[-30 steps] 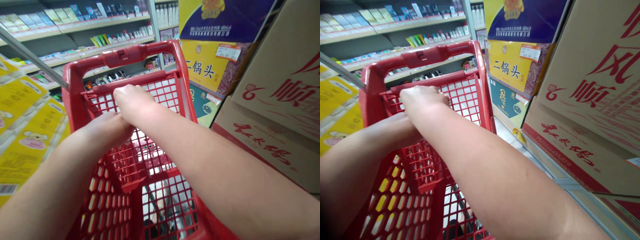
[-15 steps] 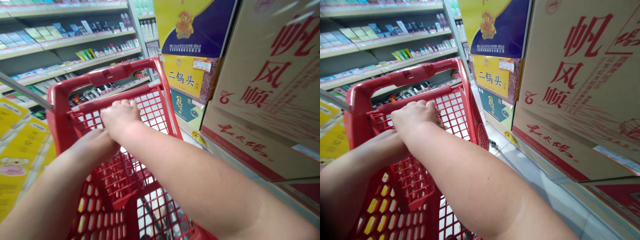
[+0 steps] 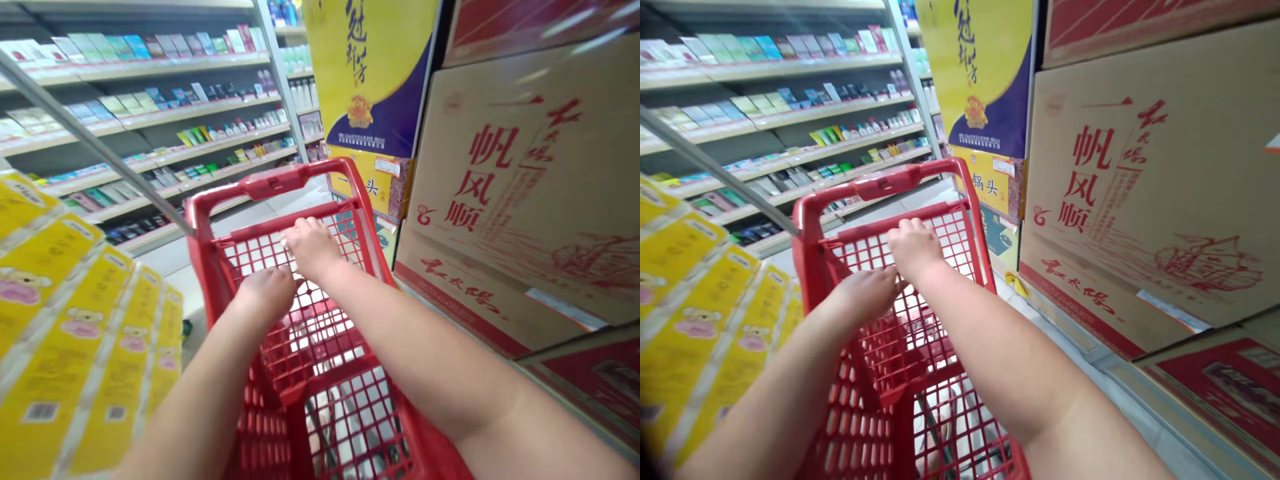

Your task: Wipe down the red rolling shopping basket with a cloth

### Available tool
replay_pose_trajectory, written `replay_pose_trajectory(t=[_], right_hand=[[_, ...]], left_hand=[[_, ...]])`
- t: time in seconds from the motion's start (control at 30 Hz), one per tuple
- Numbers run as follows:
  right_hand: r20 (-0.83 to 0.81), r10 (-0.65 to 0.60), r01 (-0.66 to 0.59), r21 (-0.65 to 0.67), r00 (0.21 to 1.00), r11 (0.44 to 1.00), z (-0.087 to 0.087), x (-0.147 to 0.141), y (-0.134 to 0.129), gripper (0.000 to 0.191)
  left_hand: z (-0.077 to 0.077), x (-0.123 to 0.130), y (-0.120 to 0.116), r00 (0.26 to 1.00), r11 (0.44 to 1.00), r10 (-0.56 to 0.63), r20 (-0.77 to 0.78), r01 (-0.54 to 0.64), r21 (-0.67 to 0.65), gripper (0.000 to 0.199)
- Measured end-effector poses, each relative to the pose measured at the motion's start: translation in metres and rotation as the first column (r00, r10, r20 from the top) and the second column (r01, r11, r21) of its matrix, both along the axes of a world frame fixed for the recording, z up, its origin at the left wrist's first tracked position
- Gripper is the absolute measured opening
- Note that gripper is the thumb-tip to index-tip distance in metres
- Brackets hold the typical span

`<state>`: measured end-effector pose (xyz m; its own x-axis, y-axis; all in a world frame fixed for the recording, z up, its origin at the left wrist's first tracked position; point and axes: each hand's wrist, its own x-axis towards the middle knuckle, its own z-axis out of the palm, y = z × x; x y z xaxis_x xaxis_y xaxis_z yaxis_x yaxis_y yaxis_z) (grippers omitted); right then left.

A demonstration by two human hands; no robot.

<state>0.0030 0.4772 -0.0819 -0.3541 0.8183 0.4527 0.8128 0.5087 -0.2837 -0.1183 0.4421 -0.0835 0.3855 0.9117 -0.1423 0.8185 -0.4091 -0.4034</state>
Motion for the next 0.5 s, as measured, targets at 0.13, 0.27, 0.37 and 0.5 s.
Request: replay_pose_trajectory(t=[0.13,0.27,0.37,0.5], right_hand=[[0.037,-0.028,0.028,-0.007,0.999,1.0,-0.003,0.033,-0.031,0.029],[0.067,-0.065,0.068,-0.05,0.996,0.996,-0.004,0.063,-0.075,0.03],[0.117,-0.103,0.111,-0.062,0.988,0.992,-0.008,0.082,-0.123,0.039],[0.123,-0.21,0.223,-0.101,0.97,0.97,-0.022,0.102,-0.191,0.057]], left_hand=[[0.01,0.04,-0.026,0.985,0.991,0.123,0.119,-0.117,-0.061,0.03],[0.013,0.073,-0.056,0.956,0.976,0.207,0.209,-0.186,-0.114,0.025],[0.011,0.089,-0.085,0.945,0.979,0.193,0.262,-0.169,-0.112,0.026],[0.013,0.102,-0.13,0.936,0.989,0.128,0.327,-0.096,-0.112,0.037]])
